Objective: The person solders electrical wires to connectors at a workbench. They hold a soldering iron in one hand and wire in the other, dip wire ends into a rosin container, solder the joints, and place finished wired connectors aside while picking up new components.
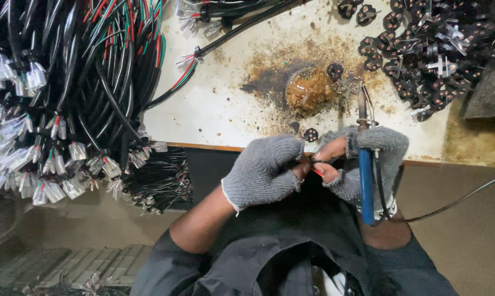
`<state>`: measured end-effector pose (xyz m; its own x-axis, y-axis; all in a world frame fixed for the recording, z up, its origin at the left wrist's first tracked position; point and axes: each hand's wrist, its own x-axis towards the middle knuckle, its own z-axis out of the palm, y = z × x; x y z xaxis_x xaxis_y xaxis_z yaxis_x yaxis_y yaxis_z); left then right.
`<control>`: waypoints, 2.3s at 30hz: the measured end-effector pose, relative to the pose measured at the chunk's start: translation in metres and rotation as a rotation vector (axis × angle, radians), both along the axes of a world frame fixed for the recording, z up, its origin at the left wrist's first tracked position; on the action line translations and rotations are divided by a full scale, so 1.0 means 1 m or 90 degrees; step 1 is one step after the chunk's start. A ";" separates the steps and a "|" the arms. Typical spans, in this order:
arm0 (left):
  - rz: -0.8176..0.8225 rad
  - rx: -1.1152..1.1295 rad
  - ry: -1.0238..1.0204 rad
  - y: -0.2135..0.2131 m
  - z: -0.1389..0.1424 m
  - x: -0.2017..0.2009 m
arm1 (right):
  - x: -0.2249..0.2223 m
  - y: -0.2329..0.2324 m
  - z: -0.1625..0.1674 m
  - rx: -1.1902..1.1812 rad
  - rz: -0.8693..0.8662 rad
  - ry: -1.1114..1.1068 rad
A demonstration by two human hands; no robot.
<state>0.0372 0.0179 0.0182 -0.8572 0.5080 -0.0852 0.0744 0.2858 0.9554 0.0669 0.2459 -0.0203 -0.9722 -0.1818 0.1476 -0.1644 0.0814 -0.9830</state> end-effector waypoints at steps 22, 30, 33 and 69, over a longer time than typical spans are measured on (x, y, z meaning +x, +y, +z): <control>0.237 -0.052 0.175 0.004 -0.011 0.006 | -0.021 -0.017 0.040 0.220 -0.110 0.103; 0.397 0.144 -0.083 -0.005 -0.026 -0.034 | -0.026 -0.013 0.035 0.338 -0.100 0.093; 0.403 0.130 -0.071 -0.003 -0.026 -0.038 | -0.022 -0.011 0.036 0.358 -0.086 0.079; 0.086 -0.245 0.210 0.004 -0.001 -0.009 | -0.007 0.016 0.024 0.427 0.006 0.174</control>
